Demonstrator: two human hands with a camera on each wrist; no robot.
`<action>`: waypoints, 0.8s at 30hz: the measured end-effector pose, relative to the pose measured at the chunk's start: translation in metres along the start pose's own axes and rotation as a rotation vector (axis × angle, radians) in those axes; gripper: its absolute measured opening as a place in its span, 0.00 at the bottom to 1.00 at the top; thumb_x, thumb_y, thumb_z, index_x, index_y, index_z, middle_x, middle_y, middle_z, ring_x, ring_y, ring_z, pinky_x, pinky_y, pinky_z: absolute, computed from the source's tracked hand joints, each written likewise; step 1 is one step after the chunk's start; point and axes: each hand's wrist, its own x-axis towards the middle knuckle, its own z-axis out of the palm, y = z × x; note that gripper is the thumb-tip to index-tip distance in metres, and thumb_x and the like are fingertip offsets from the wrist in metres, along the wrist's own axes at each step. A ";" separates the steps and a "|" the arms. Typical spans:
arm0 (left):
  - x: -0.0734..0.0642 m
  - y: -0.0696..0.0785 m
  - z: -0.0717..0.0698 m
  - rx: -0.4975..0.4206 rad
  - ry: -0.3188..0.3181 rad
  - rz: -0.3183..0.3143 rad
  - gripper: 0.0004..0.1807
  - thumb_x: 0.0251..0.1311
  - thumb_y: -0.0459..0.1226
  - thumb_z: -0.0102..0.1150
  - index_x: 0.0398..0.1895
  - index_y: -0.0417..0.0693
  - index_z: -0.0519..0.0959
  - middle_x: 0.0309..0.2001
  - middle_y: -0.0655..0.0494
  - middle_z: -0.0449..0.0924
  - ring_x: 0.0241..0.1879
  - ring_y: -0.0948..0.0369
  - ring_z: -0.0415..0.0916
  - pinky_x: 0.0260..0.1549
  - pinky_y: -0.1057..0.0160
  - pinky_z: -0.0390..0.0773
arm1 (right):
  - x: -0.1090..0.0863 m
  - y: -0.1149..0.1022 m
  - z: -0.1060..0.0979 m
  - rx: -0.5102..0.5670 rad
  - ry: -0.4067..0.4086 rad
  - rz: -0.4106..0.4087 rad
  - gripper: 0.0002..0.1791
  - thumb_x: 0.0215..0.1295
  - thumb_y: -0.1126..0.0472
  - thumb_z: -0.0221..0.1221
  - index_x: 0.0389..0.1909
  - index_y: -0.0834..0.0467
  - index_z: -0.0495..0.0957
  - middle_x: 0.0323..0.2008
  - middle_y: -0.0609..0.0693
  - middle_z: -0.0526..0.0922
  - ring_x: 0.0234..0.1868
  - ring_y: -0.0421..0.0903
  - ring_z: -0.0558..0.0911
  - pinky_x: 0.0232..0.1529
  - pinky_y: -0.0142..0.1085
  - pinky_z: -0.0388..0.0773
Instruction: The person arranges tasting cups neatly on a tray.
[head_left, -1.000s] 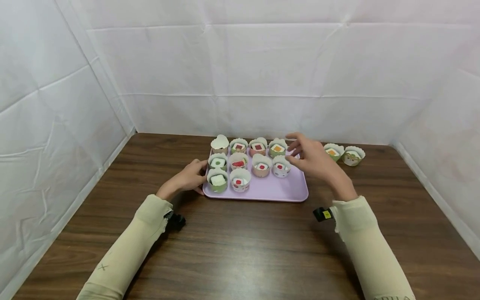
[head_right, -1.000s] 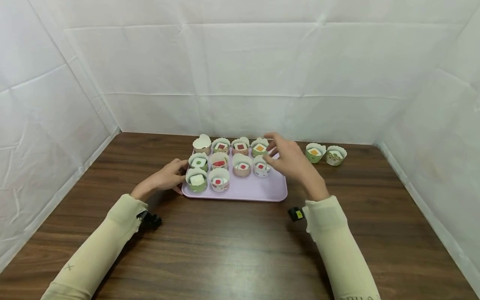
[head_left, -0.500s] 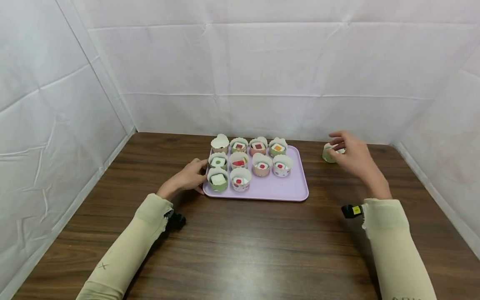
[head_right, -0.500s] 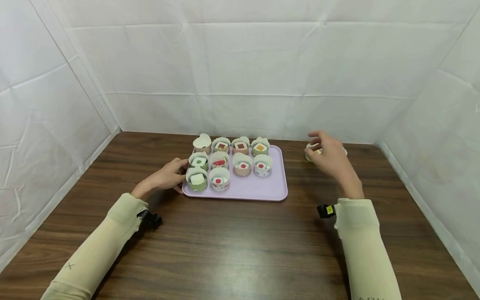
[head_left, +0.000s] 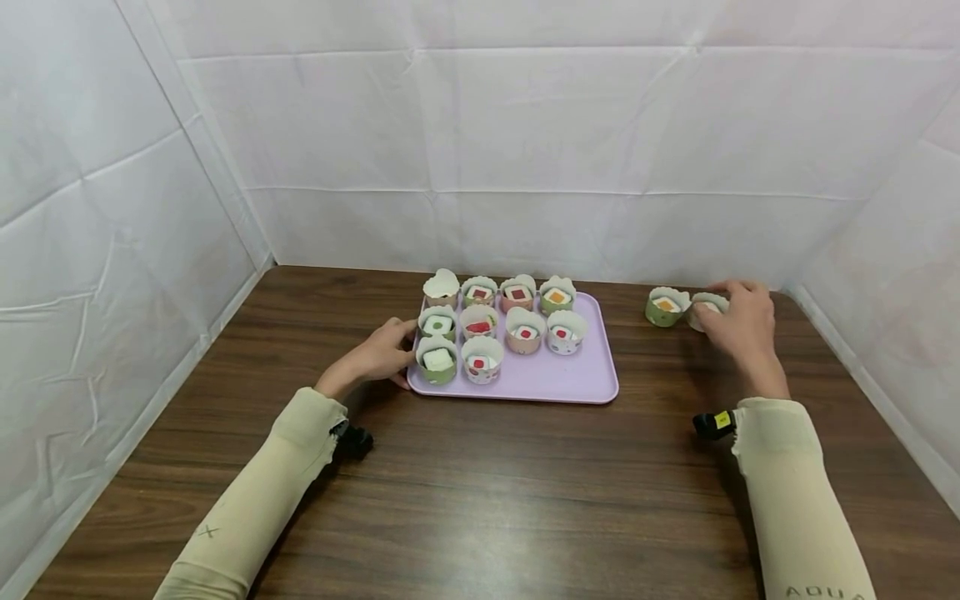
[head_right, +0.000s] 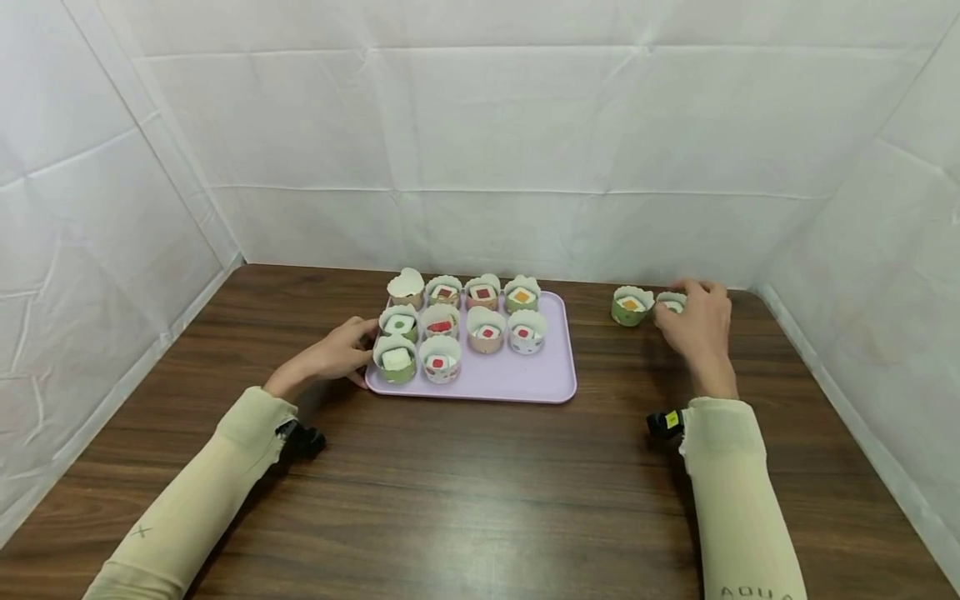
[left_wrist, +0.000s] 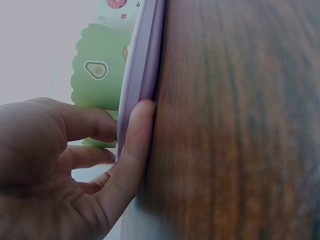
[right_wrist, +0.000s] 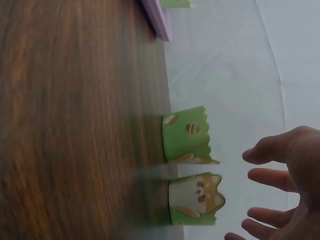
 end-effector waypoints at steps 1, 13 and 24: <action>0.000 0.000 0.000 0.000 0.000 0.004 0.36 0.73 0.31 0.46 0.82 0.37 0.51 0.64 0.30 0.58 0.39 0.48 0.80 0.30 0.61 0.92 | 0.000 0.002 0.000 -0.004 -0.014 0.006 0.26 0.72 0.54 0.55 0.61 0.69 0.75 0.70 0.78 0.60 0.70 0.78 0.59 0.65 0.72 0.61; 0.000 0.000 0.000 0.022 -0.002 0.014 0.35 0.73 0.32 0.47 0.81 0.36 0.53 0.63 0.30 0.59 0.40 0.46 0.79 0.29 0.60 0.91 | 0.001 0.019 0.003 -0.038 -0.140 0.018 0.24 0.74 0.53 0.57 0.58 0.71 0.73 0.67 0.83 0.59 0.71 0.79 0.55 0.67 0.73 0.58; 0.002 -0.001 0.001 0.012 0.010 0.018 0.34 0.73 0.31 0.47 0.80 0.37 0.55 0.63 0.31 0.59 0.42 0.45 0.79 0.29 0.61 0.91 | 0.000 0.026 0.008 -0.063 -0.122 0.033 0.23 0.73 0.53 0.57 0.55 0.71 0.74 0.62 0.81 0.65 0.70 0.77 0.57 0.66 0.70 0.61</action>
